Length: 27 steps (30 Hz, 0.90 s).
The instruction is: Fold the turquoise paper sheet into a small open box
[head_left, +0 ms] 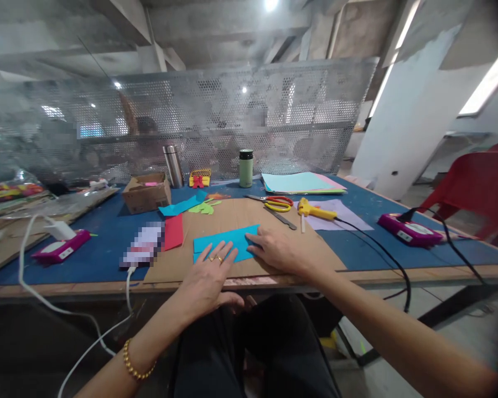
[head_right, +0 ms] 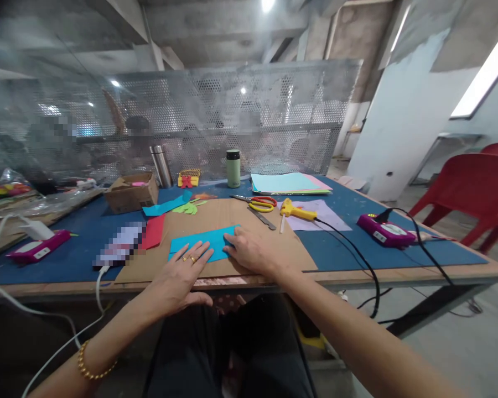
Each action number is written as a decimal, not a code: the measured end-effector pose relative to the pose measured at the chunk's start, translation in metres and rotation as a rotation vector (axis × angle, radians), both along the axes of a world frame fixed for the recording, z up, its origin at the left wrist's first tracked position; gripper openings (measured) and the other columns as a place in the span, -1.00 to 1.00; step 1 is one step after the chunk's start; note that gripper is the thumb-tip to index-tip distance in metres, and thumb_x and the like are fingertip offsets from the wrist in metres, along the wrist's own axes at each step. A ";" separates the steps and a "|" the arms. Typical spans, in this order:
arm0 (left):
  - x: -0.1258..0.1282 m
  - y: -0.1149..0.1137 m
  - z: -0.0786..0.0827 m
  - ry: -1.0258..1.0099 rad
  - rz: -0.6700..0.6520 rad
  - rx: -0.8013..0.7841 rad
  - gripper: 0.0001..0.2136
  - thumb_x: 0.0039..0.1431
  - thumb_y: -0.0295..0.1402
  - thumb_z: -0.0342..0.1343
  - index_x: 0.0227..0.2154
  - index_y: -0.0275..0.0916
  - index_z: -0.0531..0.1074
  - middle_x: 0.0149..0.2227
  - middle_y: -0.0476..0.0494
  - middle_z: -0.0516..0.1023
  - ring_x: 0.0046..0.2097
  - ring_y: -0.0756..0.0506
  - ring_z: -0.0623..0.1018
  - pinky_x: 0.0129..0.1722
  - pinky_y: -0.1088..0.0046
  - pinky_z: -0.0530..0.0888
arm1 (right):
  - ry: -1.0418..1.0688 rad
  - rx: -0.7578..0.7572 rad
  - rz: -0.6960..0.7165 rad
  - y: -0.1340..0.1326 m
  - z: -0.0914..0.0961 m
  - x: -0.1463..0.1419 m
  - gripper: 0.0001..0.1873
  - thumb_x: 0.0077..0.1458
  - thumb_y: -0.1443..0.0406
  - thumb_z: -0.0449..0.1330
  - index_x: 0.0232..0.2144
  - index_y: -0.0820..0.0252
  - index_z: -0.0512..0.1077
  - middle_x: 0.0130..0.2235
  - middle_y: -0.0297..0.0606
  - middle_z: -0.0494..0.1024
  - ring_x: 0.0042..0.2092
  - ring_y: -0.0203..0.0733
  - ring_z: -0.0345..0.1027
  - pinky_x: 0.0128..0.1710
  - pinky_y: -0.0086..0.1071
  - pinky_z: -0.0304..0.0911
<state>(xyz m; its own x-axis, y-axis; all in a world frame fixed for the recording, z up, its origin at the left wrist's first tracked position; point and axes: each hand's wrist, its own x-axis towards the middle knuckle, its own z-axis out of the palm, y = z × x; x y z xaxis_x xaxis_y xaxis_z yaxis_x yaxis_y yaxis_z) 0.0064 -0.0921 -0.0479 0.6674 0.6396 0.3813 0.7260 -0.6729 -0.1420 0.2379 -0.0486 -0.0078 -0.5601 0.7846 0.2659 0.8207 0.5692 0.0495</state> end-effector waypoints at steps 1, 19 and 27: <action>-0.002 0.002 0.002 0.013 -0.008 -0.010 -0.07 0.04 0.24 0.11 0.33 -0.27 0.10 0.33 -0.41 0.21 0.36 -0.34 0.20 0.28 -0.02 0.21 | -0.015 0.008 -0.016 0.000 -0.004 -0.001 -0.69 0.34 0.19 0.04 -0.07 0.23 0.48 -0.19 -0.11 0.48 -0.20 -0.12 0.39 -0.22 -0.35 0.15; 0.019 0.014 0.060 -0.071 0.244 -0.140 -0.68 0.32 -0.18 -0.05 -0.10 -0.27 0.49 -0.02 -0.31 0.56 0.02 -0.28 0.52 -0.02 0.17 0.41 | 0.166 0.104 0.228 -0.023 -0.019 0.005 -0.67 0.38 0.21 -0.05 -0.15 0.18 0.50 -0.20 -0.14 0.43 -0.15 -0.13 0.21 -0.09 -0.26 0.08; 0.036 0.047 0.078 -0.024 0.433 -0.824 -0.61 0.04 0.06 0.08 -0.55 -0.20 0.33 -0.66 0.03 0.34 -0.59 -0.05 0.40 -0.57 0.45 0.22 | 0.120 0.099 0.198 -0.027 -0.015 0.003 -0.70 0.36 0.19 -0.01 -0.20 0.17 0.49 -0.21 -0.15 0.44 -0.16 -0.11 0.19 -0.11 -0.25 0.03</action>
<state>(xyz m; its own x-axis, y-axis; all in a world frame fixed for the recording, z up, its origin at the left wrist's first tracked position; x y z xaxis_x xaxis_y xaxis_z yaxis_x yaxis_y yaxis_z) 0.0419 -0.0451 0.0301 0.3049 0.9062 -0.2930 0.9339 -0.2242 0.2785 0.2404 -0.0754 -0.0229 -0.6600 0.6295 0.4101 0.6972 0.7165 0.0223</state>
